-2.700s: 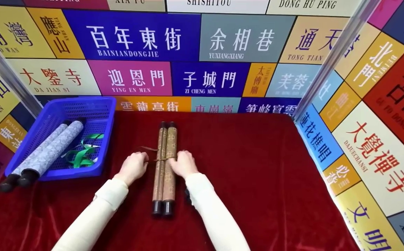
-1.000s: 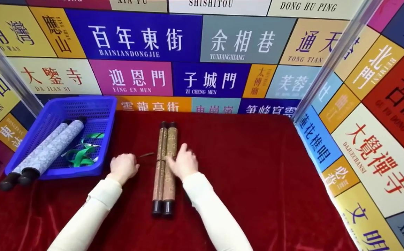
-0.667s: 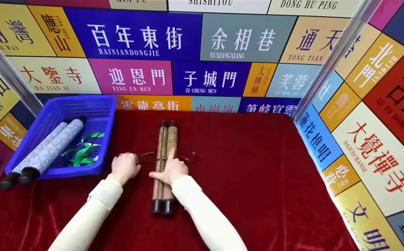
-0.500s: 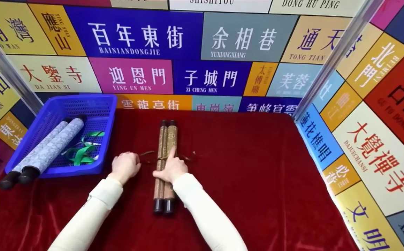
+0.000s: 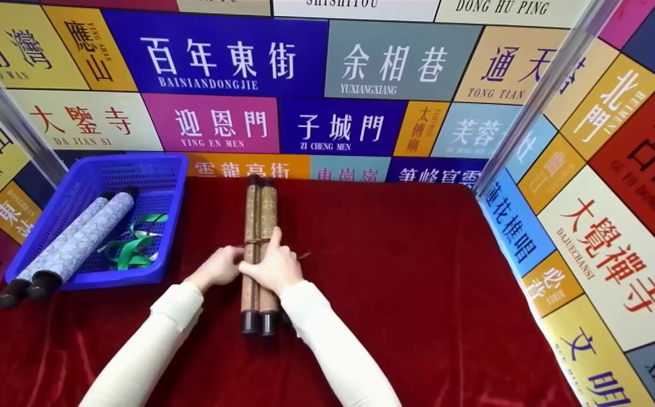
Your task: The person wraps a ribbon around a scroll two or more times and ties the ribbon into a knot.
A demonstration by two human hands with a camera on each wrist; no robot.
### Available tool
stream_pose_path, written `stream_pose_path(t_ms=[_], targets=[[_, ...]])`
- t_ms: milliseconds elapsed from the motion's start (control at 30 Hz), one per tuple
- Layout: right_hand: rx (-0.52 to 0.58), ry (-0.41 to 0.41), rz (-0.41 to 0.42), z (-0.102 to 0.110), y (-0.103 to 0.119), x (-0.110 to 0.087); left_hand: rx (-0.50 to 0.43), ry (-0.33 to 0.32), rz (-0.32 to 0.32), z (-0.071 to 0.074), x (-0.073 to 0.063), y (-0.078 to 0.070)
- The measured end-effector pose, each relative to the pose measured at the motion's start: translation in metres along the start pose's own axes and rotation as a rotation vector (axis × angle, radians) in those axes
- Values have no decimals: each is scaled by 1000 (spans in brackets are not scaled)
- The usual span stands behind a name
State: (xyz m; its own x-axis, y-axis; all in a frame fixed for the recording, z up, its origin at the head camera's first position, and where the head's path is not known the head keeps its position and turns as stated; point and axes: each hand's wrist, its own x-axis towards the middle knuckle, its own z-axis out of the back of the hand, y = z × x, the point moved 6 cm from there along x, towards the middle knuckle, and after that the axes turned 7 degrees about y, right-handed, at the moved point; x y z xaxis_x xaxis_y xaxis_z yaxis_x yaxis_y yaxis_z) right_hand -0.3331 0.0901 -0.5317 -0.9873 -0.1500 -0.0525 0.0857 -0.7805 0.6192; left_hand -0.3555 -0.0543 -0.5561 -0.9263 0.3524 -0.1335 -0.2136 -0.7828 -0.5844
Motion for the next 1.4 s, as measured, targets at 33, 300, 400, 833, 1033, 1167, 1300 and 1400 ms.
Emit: stream_pose_path(t_ms=[33, 300, 400, 833, 1033, 1167, 1300, 1400], targets=[[6, 1, 4, 1, 2, 0, -13, 27, -25, 0, 0, -3], [-10, 13, -26, -1, -5, -3, 1, -8, 76, 18, -7, 3], [-22, 16, -26, -5, -8, -5, -7, -99, 182, 27, -11, 11], [-62, 36, 62, -26, 4, -10, -65, -230, 317, 39, -18, 25], [26, 3, -13, -4, -2, -6, 23, -30, 361, 26, -22, 33], [71, -28, -45, 19, -4, -1, 43, -7, 361, 22, -21, 33], [100, -52, -64, 39, -7, 3, 46, -2, 353, 20, -20, 30], [97, -67, -71, 52, -9, 5, 51, -1, 348, 19, -19, 29]])
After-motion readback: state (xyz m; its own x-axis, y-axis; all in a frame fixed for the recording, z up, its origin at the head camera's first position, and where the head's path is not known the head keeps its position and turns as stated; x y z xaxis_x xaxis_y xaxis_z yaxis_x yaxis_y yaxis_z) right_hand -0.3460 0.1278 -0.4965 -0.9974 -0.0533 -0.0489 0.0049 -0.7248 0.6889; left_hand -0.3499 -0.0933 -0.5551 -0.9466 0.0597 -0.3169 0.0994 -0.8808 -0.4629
